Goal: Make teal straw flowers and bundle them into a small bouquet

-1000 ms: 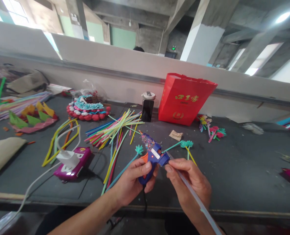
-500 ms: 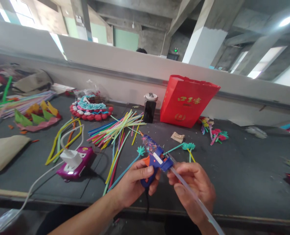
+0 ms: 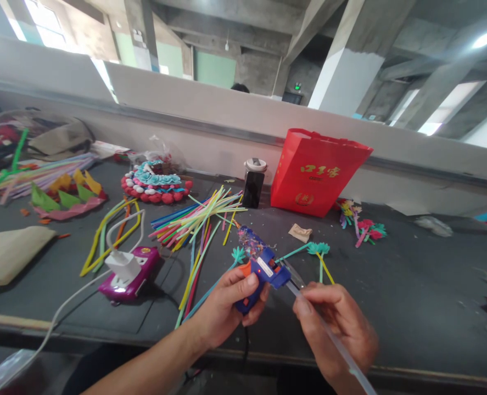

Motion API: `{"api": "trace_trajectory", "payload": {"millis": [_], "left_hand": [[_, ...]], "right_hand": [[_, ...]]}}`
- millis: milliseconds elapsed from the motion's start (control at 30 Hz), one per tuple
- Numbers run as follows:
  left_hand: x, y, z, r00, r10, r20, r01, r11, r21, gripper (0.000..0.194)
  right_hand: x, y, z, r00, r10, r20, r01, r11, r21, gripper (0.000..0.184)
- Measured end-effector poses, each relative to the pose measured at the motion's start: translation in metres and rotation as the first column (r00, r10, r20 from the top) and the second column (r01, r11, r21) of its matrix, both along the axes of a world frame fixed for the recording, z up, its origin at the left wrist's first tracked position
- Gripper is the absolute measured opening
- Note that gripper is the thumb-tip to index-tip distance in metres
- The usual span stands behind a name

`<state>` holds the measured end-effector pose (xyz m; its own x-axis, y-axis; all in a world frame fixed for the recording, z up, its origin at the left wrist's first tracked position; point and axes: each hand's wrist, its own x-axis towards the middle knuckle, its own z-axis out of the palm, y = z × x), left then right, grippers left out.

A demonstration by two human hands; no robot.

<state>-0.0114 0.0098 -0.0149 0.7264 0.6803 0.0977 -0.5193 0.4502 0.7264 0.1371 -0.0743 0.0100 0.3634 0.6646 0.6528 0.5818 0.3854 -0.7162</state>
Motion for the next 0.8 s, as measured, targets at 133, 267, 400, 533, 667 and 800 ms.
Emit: {"api": "trace_trajectory", "payload": {"millis": [133, 267, 400, 533, 667, 800], "left_hand": [[0.0004, -0.0007, -0.0002, 1.000, -0.002, -0.004, 0.002, 1.000, 0.000, 0.023], [-0.0002, -0.0009, -0.0007, 1.000, -0.006, -0.005, 0.006, 1.000, 0.012, 0.024], [-0.0004, 0.0001, -0.0010, 1.000, -0.004, -0.017, 0.004, 1.000, 0.019, 0.024], [-0.0001, 0.0004, -0.0004, 1.000, 0.000, -0.020, 0.000, 1.000, 0.022, 0.023], [-0.0010, -0.0002, 0.0014, 1.000, 0.000, -0.031, 0.000, 1.000, 0.020, 0.024], [-0.0011, -0.0017, 0.0039, 1.000, 0.001, -0.025, -0.001, 1.000, 0.019, 0.025]], "right_hand": [[-0.0009, -0.0005, -0.0005, 1.000, 0.024, -0.019, -0.024, 0.999, 0.021, 0.007], [-0.0009, -0.0005, -0.0020, 0.999, 0.027, -0.031, -0.026, 1.000, 0.017, 0.007], [-0.0010, -0.0012, -0.0019, 0.999, 0.014, -0.033, -0.014, 1.000, -0.006, 0.007], [-0.0024, -0.0016, -0.0011, 0.999, -0.008, -0.048, 0.007, 1.000, -0.015, 0.009], [-0.0041, -0.0022, -0.0003, 0.998, -0.023, -0.064, 0.022, 1.000, -0.023, 0.012], [-0.0045, -0.0042, -0.0023, 0.996, -0.028, -0.088, 0.022, 0.998, -0.065, 0.013]]}}
